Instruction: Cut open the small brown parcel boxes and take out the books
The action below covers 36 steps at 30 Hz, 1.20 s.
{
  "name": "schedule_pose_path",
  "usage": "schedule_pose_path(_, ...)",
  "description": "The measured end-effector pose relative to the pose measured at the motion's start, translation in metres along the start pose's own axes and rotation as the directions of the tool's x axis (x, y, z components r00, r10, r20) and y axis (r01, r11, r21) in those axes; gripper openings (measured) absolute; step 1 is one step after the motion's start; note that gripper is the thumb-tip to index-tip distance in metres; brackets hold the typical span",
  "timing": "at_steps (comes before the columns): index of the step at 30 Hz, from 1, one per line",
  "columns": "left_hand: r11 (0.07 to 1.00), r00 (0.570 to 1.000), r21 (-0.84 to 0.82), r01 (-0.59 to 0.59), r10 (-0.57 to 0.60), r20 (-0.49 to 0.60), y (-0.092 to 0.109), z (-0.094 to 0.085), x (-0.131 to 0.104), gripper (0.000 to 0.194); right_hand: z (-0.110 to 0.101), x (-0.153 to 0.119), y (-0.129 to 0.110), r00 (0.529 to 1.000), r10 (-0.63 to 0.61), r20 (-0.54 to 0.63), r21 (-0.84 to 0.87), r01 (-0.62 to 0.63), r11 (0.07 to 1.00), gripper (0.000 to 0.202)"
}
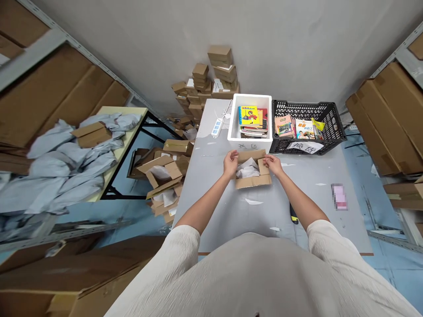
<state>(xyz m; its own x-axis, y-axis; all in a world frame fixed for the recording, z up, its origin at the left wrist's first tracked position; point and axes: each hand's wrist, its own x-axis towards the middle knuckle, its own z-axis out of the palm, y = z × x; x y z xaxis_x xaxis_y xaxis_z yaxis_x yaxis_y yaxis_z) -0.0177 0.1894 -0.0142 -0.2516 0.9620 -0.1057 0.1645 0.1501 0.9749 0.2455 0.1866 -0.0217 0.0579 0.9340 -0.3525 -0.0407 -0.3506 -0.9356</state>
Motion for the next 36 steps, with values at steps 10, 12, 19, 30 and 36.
schedule_pose_path(10, 0.917, 0.923, 0.121, 0.38, -0.367, -0.119, -0.034, -0.036, -0.06, 0.05, -0.014, -0.028, 0.023, 0.993, 0.044, -0.109, -0.227, -0.068, 0.971, 0.046)
schedule_pose_path(12, 0.943, 0.946, 0.076, 0.325, -0.326, -0.003, -0.038, -0.032, -0.07, 0.039, -0.01, -0.035, 0.024, 0.99, 0.078, -0.119, -0.234, -0.104, 0.967, 0.052)
schedule_pose_path(19, 0.973, 0.968, 0.196, 0.119, -0.158, 0.197, -0.042, -0.028, -0.1, 0.041, -0.01, -0.073, 0.035, 0.992, 0.117, -0.038, -0.233, -0.123, 0.965, 0.046)
schedule_pose_path(30, 0.961, 0.961, 0.24, 0.136, -0.187, 0.205, -0.049, -0.084, -0.147, 0.043, 0.006, -0.149, 0.051, 0.984, 0.18, 0.0, -0.087, -0.18, 0.98, 0.038)
schedule_pose_path(36, 0.98, 0.966, 0.075, 0.182, -0.193, 0.174, -0.053, -0.123, -0.172, 0.041, 0.011, -0.187, 0.061, 0.989, 0.131, 0.068, -0.084, -0.125, 0.989, 0.051)
